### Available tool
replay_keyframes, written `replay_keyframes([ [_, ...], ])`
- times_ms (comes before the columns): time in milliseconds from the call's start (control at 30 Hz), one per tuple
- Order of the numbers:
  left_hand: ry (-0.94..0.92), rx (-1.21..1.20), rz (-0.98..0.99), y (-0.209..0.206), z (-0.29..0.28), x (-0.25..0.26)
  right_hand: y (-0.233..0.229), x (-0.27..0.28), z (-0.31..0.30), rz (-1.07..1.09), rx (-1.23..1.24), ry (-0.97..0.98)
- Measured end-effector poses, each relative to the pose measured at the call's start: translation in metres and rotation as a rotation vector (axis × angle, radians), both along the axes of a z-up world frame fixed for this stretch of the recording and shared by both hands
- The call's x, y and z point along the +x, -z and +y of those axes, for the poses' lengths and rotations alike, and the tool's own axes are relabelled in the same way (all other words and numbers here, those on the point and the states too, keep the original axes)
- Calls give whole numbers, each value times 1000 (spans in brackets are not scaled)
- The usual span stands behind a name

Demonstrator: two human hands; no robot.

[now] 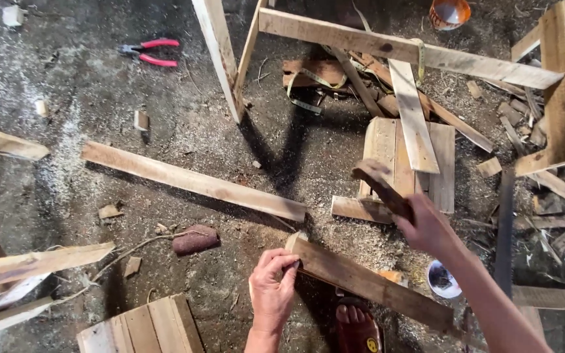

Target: Assembling wooden components by hammering nails into joints on a workshop floor.

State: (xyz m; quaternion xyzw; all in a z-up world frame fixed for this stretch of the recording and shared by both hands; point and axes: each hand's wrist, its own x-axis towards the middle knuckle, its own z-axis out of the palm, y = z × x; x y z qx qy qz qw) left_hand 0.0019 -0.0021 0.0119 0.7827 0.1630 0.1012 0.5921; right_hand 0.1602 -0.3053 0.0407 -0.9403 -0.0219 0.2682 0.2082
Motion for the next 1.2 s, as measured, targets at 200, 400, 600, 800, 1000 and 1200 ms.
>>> replay_keyframes([
  [200,-12,-17,-37,-7,-4,1,-67,-86,-6,-585,541,-358],
  [400,-13,15,-10,3,-2,2,-97,-159,53,-58,197,-89],
  [600,-50,29,-71,-1,-3,3,-136,-158,112,18,152,120],
  [800,-21,50,-83,2,-3,3,-118,-164,112,74,33,111],
  [1000,-39,59,-24,2,-2,2,-99,-159,109,185,-9,151],
  [1200,-37,67,-49,-1,-3,2,-131,-160,124,87,99,60],
])
